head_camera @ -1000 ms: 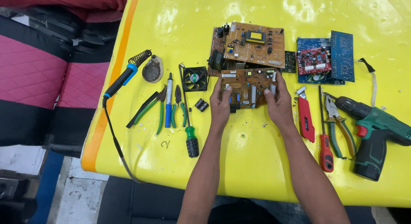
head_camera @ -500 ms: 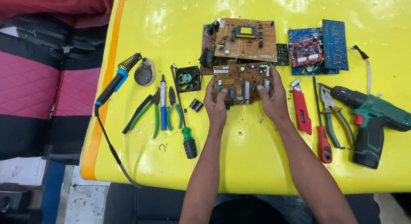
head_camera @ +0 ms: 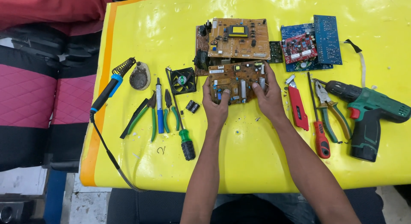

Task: Inspecting and probing electronic components on circuit boards using a screwdriver and utility knife.

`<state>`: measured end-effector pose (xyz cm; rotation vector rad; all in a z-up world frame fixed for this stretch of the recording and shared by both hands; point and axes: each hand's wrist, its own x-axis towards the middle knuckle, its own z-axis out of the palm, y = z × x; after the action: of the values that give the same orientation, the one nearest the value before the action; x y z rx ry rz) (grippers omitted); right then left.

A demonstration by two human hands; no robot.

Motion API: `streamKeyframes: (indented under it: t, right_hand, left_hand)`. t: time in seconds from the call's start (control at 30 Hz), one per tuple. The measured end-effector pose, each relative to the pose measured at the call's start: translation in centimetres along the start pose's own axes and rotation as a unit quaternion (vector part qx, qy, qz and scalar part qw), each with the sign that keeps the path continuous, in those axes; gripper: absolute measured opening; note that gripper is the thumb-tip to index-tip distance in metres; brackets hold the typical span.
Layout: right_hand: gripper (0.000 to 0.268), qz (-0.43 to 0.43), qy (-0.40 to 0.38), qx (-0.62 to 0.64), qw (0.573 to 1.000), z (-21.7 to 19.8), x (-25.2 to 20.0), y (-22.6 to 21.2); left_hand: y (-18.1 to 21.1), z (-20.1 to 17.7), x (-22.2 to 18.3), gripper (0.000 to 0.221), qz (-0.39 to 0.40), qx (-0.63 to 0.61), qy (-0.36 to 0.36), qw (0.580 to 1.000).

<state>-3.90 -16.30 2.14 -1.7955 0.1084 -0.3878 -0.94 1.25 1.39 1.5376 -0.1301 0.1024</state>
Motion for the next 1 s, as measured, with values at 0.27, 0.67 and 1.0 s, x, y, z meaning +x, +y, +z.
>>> streamKeyframes:
  t: [0.27, 0.67, 1.0]
  right_hand:
    - [0.066, -0.009, -0.007, 0.005, 1.0, 0.0, 0.2, 0.4]
    - [0.068, -0.006, -0.01, 0.008, 1.0, 0.4, 0.1, -0.8]
    - [0.067, 0.047, -0.02, -0.02, 0.999, 0.3, 0.0, -1.7]
  left_hand:
    - [-1.3, -0.2, 0.3, 0.071, -0.005, 0.005, 0.007, 1.0]
    - [-1.3, -0.2, 0.6, 0.071, -0.004, -0.008, 0.04, 0.999]
    - [-1.2, -0.3, 0.6, 0.061, -0.029, -0.028, 0.034, 0.999]
